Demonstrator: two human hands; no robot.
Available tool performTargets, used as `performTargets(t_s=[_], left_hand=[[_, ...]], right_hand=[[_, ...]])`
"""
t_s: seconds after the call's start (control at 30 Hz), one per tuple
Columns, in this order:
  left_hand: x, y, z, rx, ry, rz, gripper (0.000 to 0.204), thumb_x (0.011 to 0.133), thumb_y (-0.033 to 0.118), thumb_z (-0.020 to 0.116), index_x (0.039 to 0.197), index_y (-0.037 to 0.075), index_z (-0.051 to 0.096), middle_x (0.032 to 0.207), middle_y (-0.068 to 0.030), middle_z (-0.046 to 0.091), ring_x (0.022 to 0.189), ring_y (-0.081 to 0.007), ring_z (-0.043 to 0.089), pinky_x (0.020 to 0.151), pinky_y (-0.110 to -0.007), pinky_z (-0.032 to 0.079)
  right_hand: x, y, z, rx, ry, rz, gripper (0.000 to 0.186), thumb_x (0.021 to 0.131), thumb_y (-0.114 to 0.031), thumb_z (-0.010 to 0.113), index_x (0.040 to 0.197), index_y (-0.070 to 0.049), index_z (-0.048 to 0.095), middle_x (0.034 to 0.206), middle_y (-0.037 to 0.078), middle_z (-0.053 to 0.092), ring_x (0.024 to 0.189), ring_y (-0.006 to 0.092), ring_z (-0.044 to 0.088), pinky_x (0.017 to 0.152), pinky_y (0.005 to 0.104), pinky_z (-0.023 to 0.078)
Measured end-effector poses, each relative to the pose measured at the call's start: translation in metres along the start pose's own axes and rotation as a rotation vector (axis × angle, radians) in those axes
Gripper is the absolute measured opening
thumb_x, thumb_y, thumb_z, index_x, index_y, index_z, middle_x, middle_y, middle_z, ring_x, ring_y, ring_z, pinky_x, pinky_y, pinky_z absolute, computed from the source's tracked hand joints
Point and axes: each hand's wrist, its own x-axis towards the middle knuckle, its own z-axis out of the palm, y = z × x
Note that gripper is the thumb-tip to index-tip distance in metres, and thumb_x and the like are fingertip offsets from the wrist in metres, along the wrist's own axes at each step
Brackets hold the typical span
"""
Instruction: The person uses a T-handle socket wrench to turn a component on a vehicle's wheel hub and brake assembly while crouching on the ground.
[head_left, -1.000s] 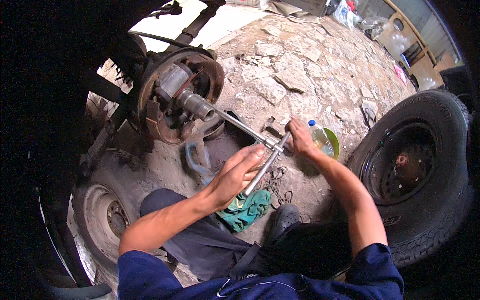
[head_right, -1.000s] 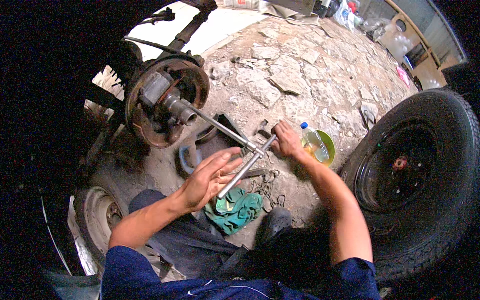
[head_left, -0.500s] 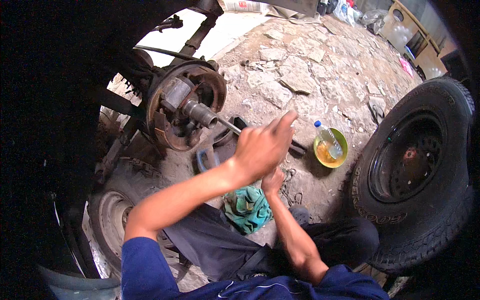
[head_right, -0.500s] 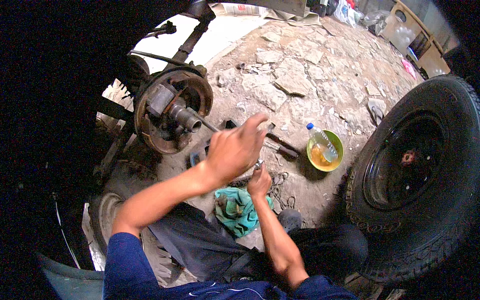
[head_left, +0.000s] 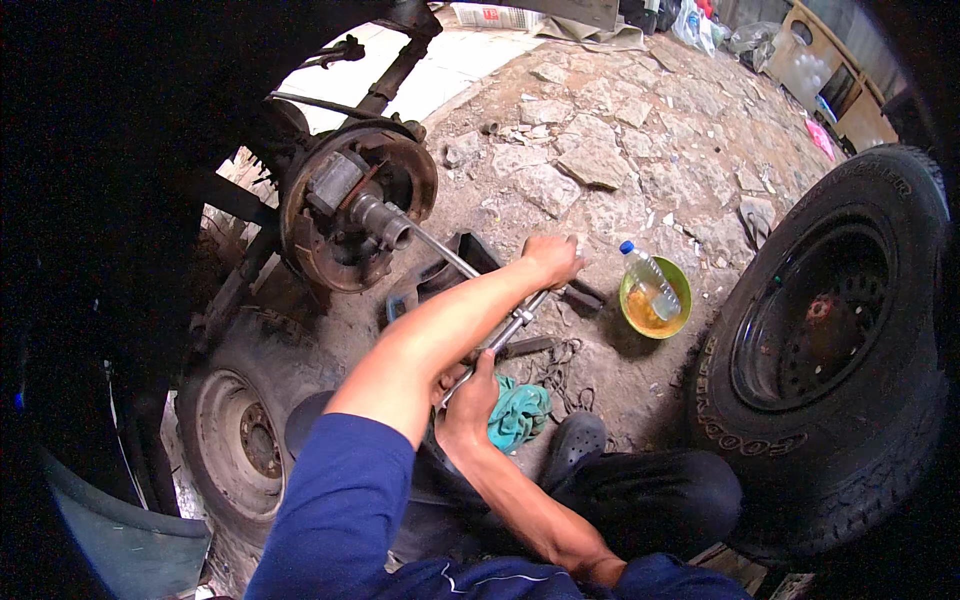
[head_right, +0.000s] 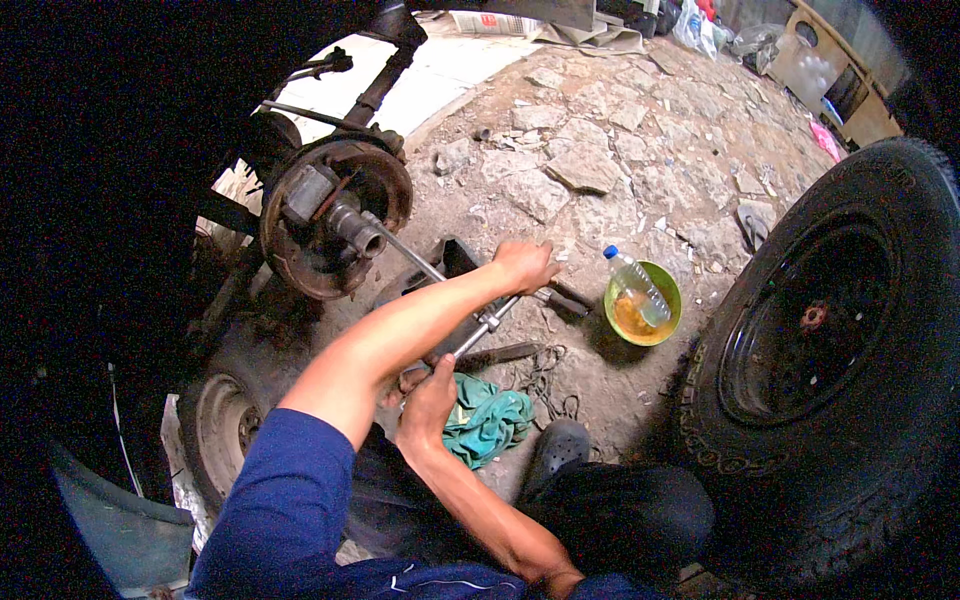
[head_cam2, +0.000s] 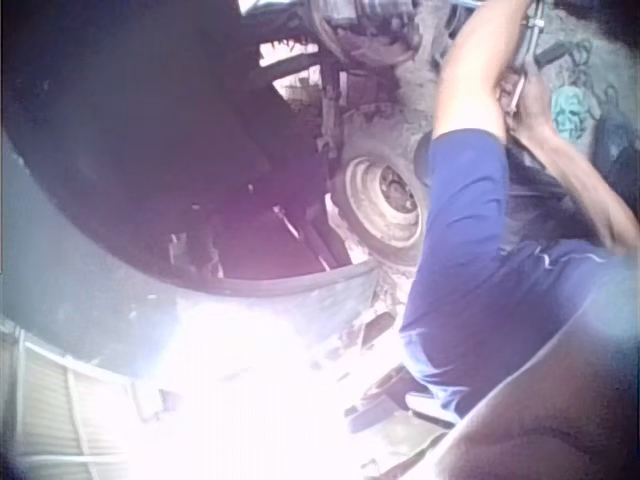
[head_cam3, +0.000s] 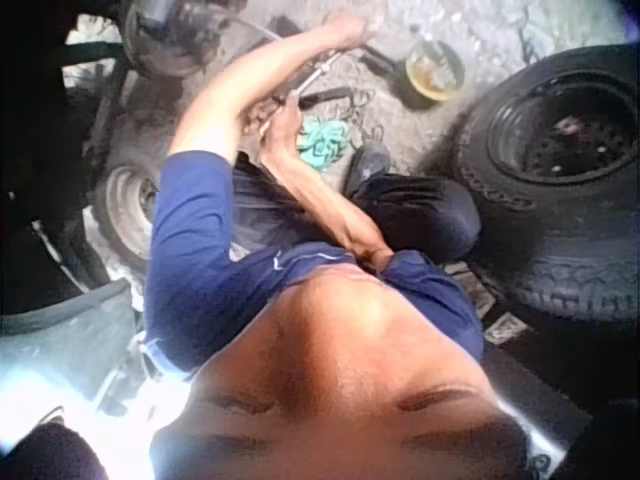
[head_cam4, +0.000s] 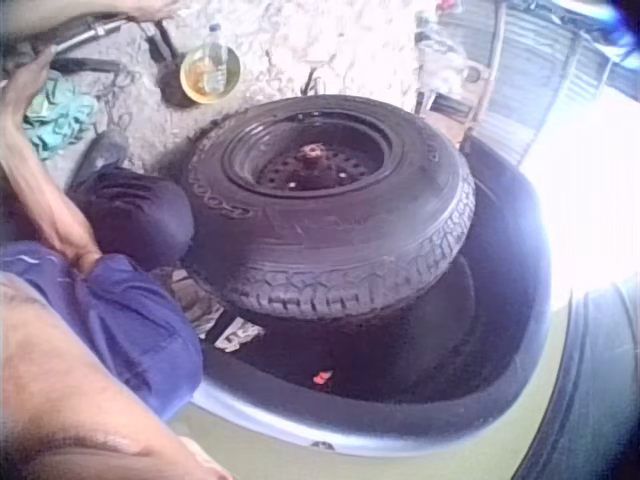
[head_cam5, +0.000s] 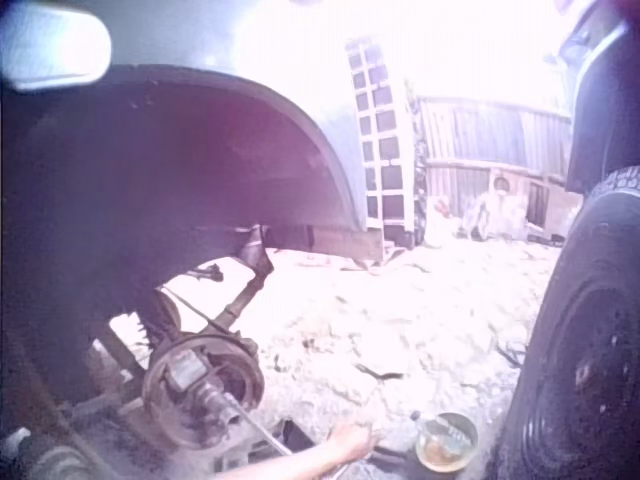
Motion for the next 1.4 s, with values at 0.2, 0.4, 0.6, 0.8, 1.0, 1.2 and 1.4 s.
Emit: performTargets(t_s=[0.2,0.4,0.6,0.8,1.0,1.2,1.4], left_hand=[[-0.061,-0.041,-0.074,0.105,0.072,0.517,0.042,0.076,0.003,0.058,0.117,0.01,0.056,0.111,-0.012,0.063,0.102,-0.0324,0.061,0.082,-0.043,0.051],[-0.188,-0.057,-0.104,0.144,0.226,0.132,0.03,0.074,0.021,0.068,0.097,0.004,0.059,0.099,-0.0179,0.061,0.093,-0.0348,0.06,0.075,-0.045,0.05],[-0.19,-0.017,-0.004,-0.565,0.246,-0.129,0.05,0.089,0.039,0.062,0.117,-0.001,0.054,0.129,-0.0275,0.051,0.121,-0.0394,0.048,0.101,-0.042,0.04],[-0.102,0.012,0.026,-0.951,0.794,0.142,0.039,0.088,0.033,0.066,0.112,0.004,0.057,0.138,-0.0228,0.048,0.135,-0.0387,0.036,0.11,-0.042,0.029],[-0.078,-0.001,0.045,-1.11,0.569,0.272,0.019,0.095,0.022,0.057,0.105,0.006,0.057,0.121,-0.0149,0.061,0.138,-0.0358,0.034,0.107,-0.043,0.033],[-0.126,0.012,0.043,-0.942,0.352,-0.238,0.032,0.094,0.032,0.052,0.104,0.002,0.06,0.109,-0.023,0.061,0.118,-0.038,0.047,0.095,-0.045,0.041],[-0.138,0.027,0.025,-0.871,0.233,-0.518,0.047,0.091,0.044,0.049,0.1,0.0,0.064,0.091,-0.0308,0.063,0.097,-0.0441,0.06,0.082,-0.049,0.049]], right_hand=[[-0.015,-0.026,0.022,-0.039,-0.102,0.002,0.058,0.102,-0.048,0.025,0.105,0.006,0.047,0.054,0.008,0.047,0.045,0.0221,0.049,0.047,0.0359,0.048],[0.011,-0.035,0.009,0.019,0.021,0.025,0.054,0.1,-0.048,0.03,0.099,0.003,0.048,0.054,0.009,0.048,0.047,0.0241,0.05,0.054,0.0409,0.049],[-0.016,-0.03,0.032,0.143,0.001,0.115,0.047,0.098,-0.052,0.035,0.094,-0.007,0.047,0.061,0.005,0.047,0.049,0.022,0.048,0.054,0.0416,0.048],[-0.024,-0.031,0.038,0.187,-0.031,0.285,0.048,0.098,-0.054,0.033,0.103,-0.009,0.047,0.069,0.008,0.053,0.057,0.0267,0.054,0.059,0.0428,0.048],[-0.018,-0.041,0.022,0.032,-0.258,0.202,0.055,0.101,-0.051,0.03,0.12,0.0,0.034,0.096,0.023,0.062,0.088,0.0353,0.065,0.075,0.047,0.055],[-0.015,-0.124,0.052,-0.051,-0.54,0.281,0.063,0.097,-0.056,0.039,0.117,0.003,0.042,0.124,0.023,0.056,0.109,0.03,0.06,0.088,0.0446,0.05],[0.016,-0.186,0.036,-0.662,-0.346,-0.423,0.042,0.095,-0.038,0.054,0.107,0.002,0.061,0.116,0.019,0.061,0.106,0.0283,0.06,0.089,0.0379,0.048]])
